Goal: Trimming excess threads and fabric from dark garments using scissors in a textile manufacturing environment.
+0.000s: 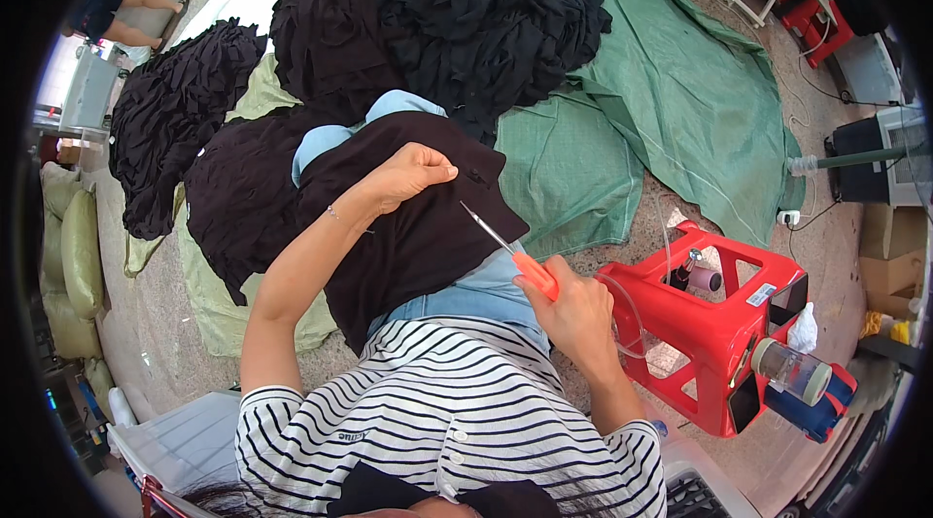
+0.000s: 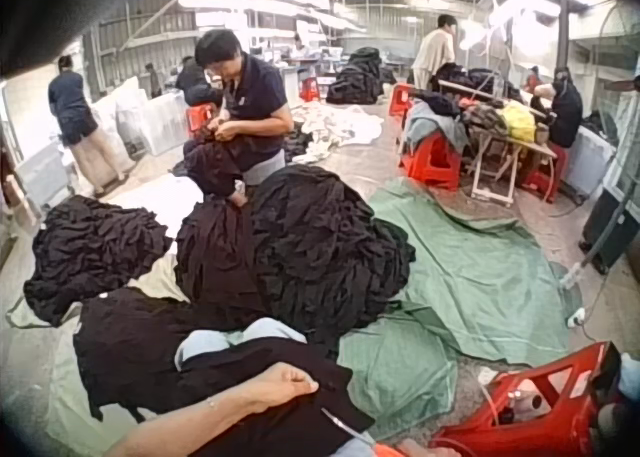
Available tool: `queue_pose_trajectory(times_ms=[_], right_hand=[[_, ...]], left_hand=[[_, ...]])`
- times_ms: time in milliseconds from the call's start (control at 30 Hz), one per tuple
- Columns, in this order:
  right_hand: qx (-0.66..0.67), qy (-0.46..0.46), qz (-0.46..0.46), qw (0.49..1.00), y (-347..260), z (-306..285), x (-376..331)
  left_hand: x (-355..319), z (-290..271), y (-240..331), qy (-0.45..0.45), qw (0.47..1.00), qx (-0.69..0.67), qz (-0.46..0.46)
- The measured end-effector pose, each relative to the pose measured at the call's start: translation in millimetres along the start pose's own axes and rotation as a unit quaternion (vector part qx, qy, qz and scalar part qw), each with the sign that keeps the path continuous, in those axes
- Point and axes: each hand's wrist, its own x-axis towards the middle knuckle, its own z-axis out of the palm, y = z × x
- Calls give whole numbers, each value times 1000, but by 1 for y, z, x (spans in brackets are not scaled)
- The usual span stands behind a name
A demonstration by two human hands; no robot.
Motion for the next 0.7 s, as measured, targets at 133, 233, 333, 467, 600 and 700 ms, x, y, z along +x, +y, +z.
queue_pose_trajectory(times_ms=[133,233,333,467,600,700], right_hand=[[55,90,117,987,16,-4,7],[67,118,147,980,39,-1,16],[55,140,138,979,53,4,24],[18,101,162,981,76,30,27],[11,83,145,986,86,58,30],[-8,62,166,984,90,68,31]], left_hand=[[1,4,16,208,899,282,262],[12,-15,41,399,697,505,316],[19,-14,43,221,794,559,87],[-15,52,34,70,752,648,95],[-55,97,1,74,720,664,188],[-64,103,-30,51,781,582,222]])
